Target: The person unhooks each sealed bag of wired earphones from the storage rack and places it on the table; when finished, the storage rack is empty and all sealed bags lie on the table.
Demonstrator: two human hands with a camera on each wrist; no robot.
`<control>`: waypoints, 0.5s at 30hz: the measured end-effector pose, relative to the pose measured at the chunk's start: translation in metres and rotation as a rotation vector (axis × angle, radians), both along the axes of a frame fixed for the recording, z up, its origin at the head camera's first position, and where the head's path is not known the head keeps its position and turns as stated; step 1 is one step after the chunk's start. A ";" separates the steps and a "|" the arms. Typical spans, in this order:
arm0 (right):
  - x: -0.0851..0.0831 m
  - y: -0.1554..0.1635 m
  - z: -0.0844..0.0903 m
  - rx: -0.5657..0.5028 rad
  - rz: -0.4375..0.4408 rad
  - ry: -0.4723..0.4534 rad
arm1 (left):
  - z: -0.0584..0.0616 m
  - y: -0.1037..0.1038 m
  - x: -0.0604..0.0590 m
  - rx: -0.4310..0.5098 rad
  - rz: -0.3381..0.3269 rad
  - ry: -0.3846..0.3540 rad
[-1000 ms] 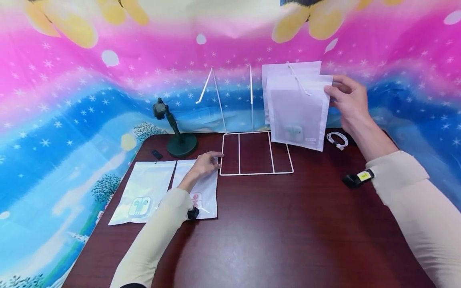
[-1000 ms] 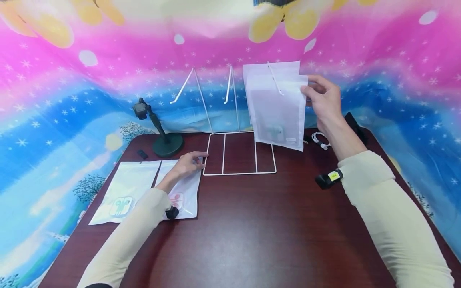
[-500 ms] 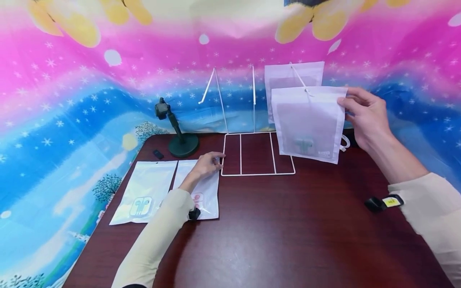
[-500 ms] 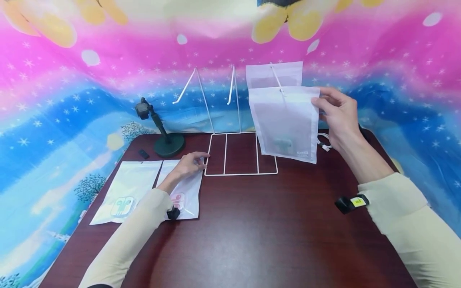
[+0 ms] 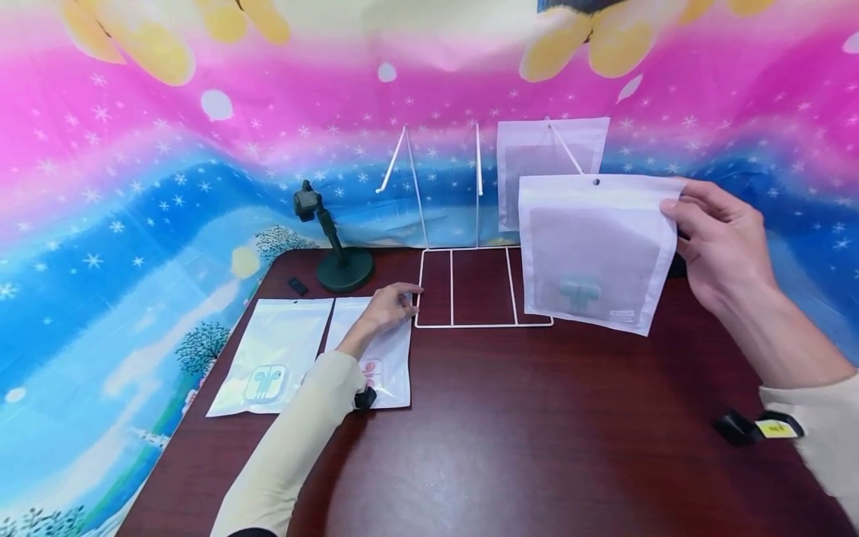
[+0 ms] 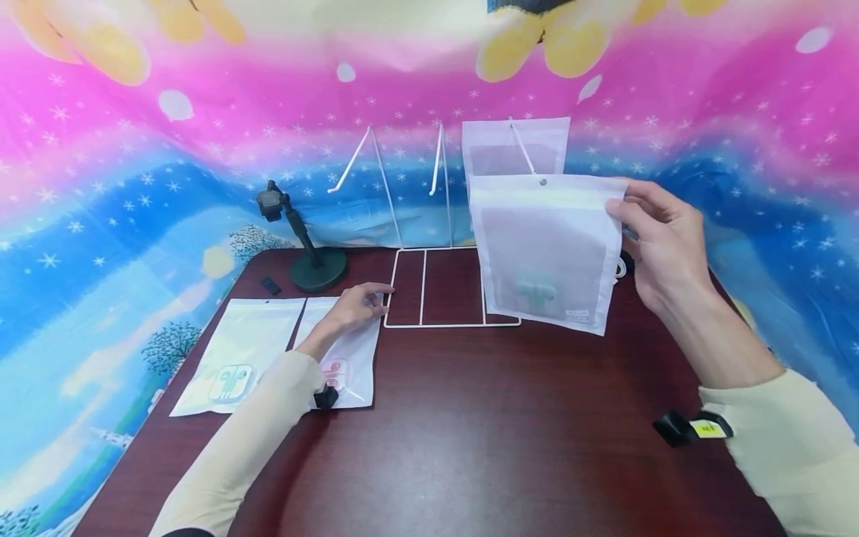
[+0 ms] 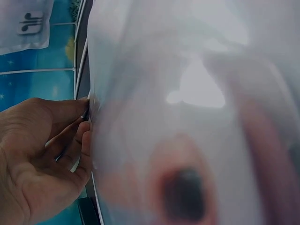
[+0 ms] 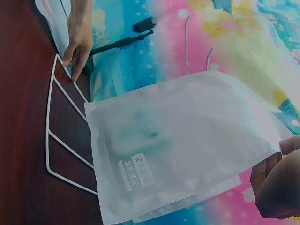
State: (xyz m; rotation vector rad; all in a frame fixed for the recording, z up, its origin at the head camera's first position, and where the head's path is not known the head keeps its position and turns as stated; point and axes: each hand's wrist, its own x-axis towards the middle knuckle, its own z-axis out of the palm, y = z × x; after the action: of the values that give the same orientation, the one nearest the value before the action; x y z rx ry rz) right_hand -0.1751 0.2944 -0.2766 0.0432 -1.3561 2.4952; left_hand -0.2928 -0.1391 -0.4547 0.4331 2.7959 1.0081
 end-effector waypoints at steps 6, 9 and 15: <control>0.016 0.011 -0.018 -0.043 0.035 0.025 | -0.001 -0.001 0.000 -0.006 0.000 0.005; 0.024 0.020 -0.032 -0.028 0.050 -0.013 | -0.002 -0.001 -0.001 -0.010 -0.002 0.010; 0.030 0.050 -0.061 0.091 0.128 -0.268 | -0.003 -0.001 -0.002 -0.011 -0.004 0.013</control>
State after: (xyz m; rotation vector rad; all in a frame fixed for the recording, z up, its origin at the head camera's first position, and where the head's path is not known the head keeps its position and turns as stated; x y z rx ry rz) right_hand -0.1454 0.3443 -0.3379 -0.1977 -1.6192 2.6161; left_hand -0.2944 -0.1404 -0.4574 0.4451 2.8092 0.9919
